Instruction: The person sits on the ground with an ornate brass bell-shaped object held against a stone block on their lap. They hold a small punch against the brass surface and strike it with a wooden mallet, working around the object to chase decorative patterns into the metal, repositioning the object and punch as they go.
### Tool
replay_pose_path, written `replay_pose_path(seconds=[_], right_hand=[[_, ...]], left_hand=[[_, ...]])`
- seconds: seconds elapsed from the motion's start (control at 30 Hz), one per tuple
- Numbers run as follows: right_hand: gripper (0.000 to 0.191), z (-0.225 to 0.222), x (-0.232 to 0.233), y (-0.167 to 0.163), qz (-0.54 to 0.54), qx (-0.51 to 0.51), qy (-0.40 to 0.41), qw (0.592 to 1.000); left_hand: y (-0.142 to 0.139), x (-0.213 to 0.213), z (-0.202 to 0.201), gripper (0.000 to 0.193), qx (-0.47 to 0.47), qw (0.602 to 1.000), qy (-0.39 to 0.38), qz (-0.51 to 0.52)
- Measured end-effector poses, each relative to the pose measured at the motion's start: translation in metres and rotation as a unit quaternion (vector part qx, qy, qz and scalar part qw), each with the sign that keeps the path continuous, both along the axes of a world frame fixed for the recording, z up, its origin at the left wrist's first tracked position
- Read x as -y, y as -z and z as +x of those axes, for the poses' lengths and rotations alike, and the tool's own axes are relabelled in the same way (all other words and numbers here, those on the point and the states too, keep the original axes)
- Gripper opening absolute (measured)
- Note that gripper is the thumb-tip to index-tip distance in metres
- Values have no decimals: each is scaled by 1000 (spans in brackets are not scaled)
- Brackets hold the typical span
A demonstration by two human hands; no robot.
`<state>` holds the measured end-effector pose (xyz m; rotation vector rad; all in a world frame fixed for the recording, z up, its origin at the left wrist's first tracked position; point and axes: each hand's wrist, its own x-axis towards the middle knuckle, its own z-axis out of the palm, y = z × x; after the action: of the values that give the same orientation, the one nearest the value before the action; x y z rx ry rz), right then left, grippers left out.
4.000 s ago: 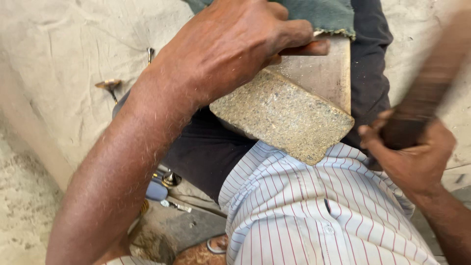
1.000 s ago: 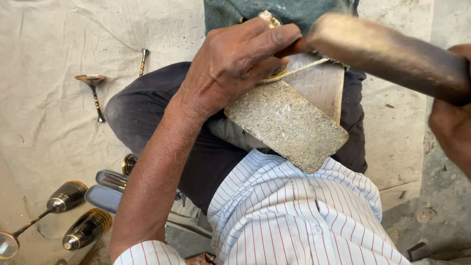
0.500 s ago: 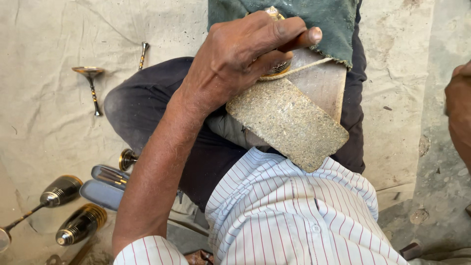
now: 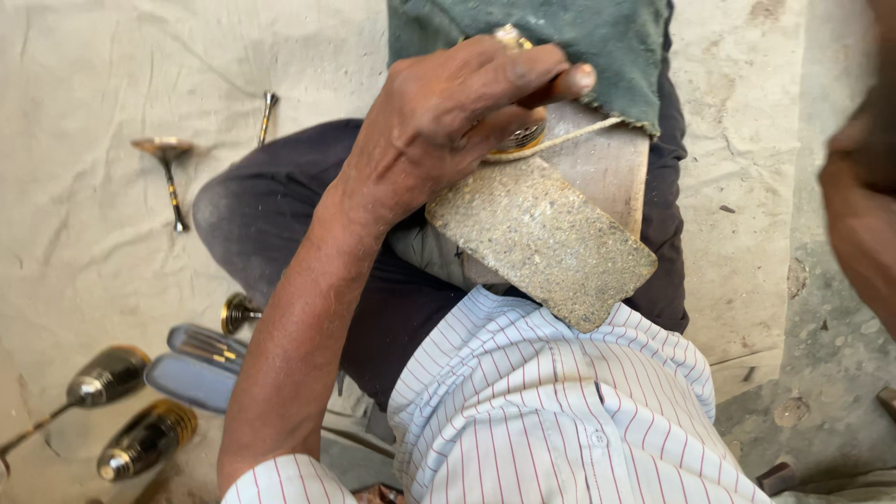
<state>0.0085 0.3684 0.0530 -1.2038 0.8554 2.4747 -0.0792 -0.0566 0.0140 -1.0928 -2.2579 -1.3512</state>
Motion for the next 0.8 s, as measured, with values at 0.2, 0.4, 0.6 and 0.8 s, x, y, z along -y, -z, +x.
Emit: replay_pose_path(seconds=[0.2,0.4,0.6,0.8], right_hand=[[48,-4,0,0,-3,4,10,1000],[49,2,-12,4,3,3,14,1000],[49,0,-19,8,10,11,11,1000],[50,-4,-9,1,5,5,19,1000]], left_hand=[[0,-1,0,44,0,1000,-2,-3],[0,0,1,40,6,1000,-9,-4],[2,3,3,38,14,1000,-11,6],[4,2,3,41,3,1000,-12,14]])
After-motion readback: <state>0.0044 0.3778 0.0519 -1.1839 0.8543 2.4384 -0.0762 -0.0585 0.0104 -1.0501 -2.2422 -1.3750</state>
